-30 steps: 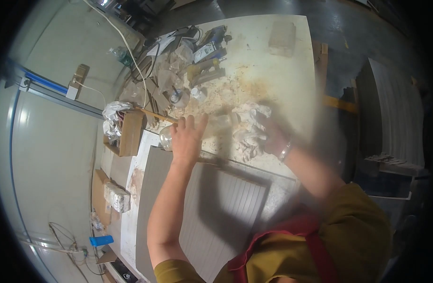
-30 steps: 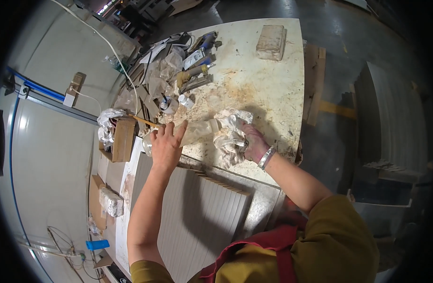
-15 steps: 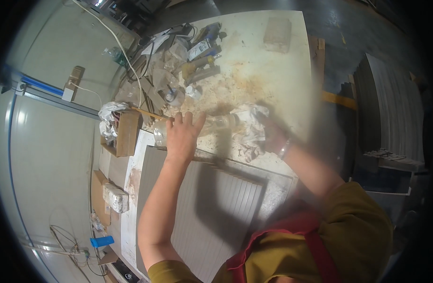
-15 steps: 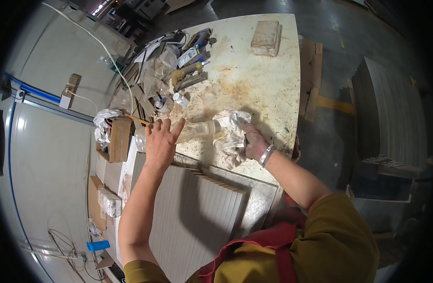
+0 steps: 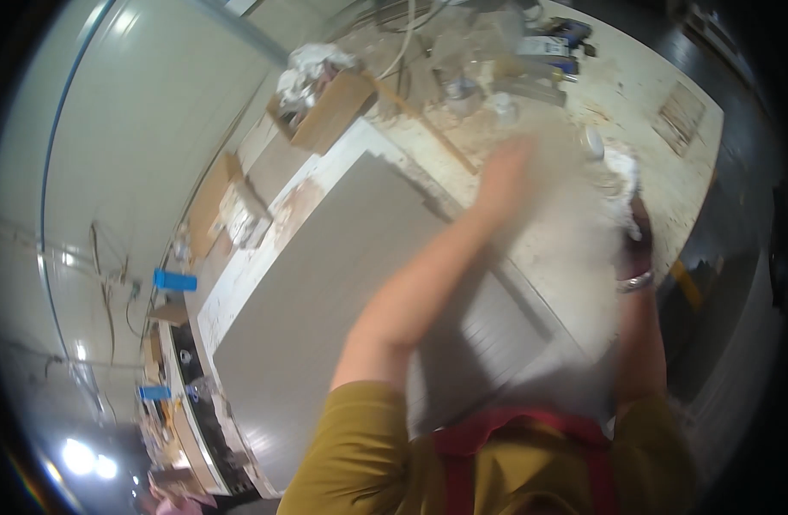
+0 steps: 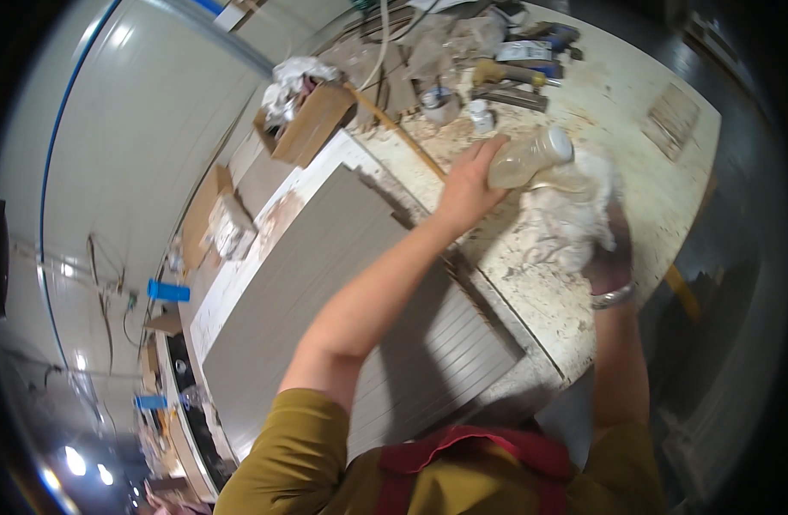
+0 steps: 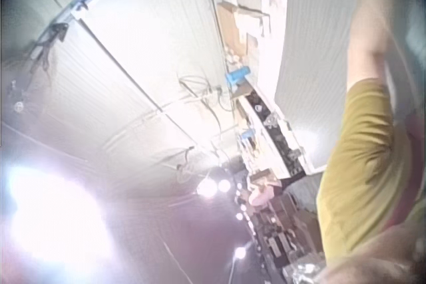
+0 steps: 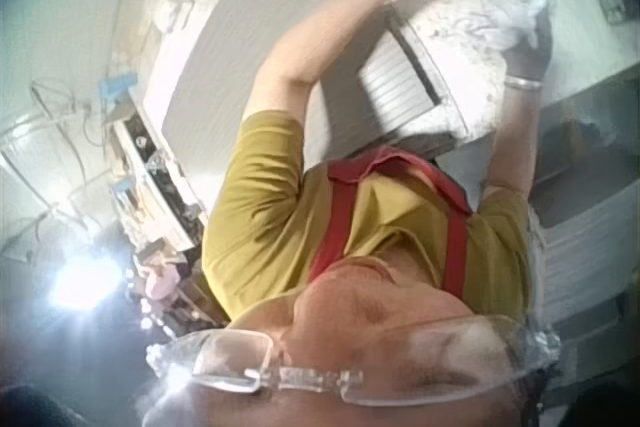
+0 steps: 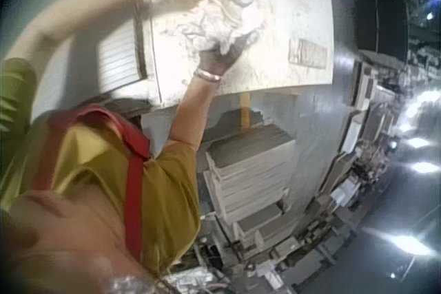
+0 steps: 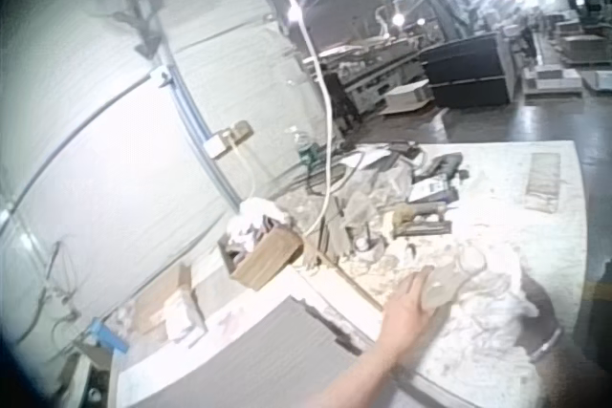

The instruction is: The person wipes the surface of a grooved wood panel using a cloth, applies a liquid from a bottle, and repeats the wiping process before flipping the panel and wiping the other side.

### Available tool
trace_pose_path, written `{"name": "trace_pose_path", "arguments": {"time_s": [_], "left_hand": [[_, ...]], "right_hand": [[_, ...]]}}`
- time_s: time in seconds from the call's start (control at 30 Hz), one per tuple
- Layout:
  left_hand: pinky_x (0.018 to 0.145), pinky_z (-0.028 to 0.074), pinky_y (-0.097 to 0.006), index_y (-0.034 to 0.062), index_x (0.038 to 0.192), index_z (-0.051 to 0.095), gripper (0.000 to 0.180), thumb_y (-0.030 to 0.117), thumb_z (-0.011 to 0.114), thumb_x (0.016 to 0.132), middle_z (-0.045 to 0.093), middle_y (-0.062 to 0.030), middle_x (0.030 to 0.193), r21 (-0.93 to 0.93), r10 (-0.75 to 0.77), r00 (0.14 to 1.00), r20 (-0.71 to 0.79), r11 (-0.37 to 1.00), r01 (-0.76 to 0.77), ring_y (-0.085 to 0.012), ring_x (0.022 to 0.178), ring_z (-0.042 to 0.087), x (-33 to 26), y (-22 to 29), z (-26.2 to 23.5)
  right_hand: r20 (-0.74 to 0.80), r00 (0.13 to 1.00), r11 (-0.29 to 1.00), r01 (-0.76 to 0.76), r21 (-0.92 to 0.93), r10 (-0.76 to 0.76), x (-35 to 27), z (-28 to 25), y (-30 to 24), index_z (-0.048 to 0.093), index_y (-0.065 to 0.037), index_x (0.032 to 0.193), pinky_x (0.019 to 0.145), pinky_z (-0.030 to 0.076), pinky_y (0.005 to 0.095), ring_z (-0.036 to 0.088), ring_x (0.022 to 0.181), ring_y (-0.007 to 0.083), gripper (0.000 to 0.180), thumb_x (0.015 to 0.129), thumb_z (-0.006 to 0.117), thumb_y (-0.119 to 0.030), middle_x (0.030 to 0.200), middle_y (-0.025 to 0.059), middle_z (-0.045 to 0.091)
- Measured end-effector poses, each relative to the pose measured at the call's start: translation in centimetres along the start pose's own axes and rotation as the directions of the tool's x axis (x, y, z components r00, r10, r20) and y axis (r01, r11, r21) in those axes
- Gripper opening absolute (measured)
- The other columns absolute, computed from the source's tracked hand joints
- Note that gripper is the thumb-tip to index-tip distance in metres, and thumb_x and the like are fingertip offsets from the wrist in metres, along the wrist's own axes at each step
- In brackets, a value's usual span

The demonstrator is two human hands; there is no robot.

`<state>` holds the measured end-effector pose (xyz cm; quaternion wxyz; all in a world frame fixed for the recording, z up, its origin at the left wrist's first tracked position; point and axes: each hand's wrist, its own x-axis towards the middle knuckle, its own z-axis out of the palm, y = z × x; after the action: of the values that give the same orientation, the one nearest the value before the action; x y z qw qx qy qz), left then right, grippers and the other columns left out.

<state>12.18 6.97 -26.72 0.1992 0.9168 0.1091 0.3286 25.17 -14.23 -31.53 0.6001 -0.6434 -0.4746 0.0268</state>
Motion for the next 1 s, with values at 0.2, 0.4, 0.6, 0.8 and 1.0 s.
{"name": "trace_pose_path", "arguments": {"time_s": [0.2,0.4,0.6,0.8,1.0], "left_hand": [[0.099,0.038,-0.037,0.0057,0.134,0.034,0.078,0.013,0.076,0.068,0.048,-0.0178,0.126,-0.423,-0.522,0.839,0.151,0.733,0.532,-0.0317,0.118,0.047,0.5,4.0,-3.4],[0.109,0.027,-0.040,0.0035,0.142,0.022,0.087,0.023,0.073,0.074,0.031,-0.0214,0.142,-0.310,-0.383,0.922,0.066,0.870,0.383,-0.0332,0.131,0.033,-6.2,0.7,-9.9],[0.104,0.033,-0.040,-0.0016,0.136,0.035,0.058,0.022,0.057,0.087,0.040,-0.0218,0.137,0.233,-0.660,0.590,-0.466,0.551,0.801,-0.0333,0.127,0.039,-29.2,-6.2,-30.1],[0.106,0.029,-0.041,0.0009,0.135,0.036,0.056,0.029,0.054,0.090,0.037,-0.0200,0.139,0.492,-0.631,0.598,-0.493,0.365,0.791,-0.0353,0.129,0.034,-44.3,-10.0,-39.8],[0.104,0.025,-0.052,0.0114,0.136,0.037,0.052,0.039,0.046,0.092,0.033,-0.0120,0.144,0.606,-0.710,0.503,-0.493,0.135,0.784,-0.0333,0.133,0.028,-49.6,-14.7,-44.7]], "right_hand": [[0.021,0.975,0.873,-0.207,0.441,0.221,-0.8,-2.9,-2.4,0.043,0.004,0.128,0.088,0.049,0.0332,0.059,0.102,0.0211,0.043,0.095,0.043,-0.024,0.117,0.0130,0.057],[0.178,0.849,0.502,-0.449,0.739,0.497,-1.9,-1.7,-8.6,0.044,0.002,0.130,0.080,0.050,0.0290,0.058,0.098,0.0163,0.043,0.098,0.037,-0.026,0.117,0.0087,0.057],[0.408,0.861,0.675,-0.496,0.546,0.303,2.4,11.9,-16.6,0.042,-0.001,0.129,0.078,0.051,0.0294,0.061,0.092,0.0171,0.045,0.093,0.052,-0.026,0.108,0.0112,0.060],[0.779,0.616,0.877,-0.304,0.373,-0.118,-3.4,37.8,-19.6,0.059,-0.008,0.109,0.086,0.047,0.0375,0.054,0.102,0.0231,0.033,0.087,0.051,-0.032,0.105,0.0067,0.059],[0.857,0.512,0.821,0.465,-0.332,0.056,1.4,42.3,-19.6,0.061,-0.011,0.106,0.079,0.050,0.0395,0.063,0.091,0.0270,0.031,0.086,0.051,-0.033,0.106,0.0134,0.062]]}}
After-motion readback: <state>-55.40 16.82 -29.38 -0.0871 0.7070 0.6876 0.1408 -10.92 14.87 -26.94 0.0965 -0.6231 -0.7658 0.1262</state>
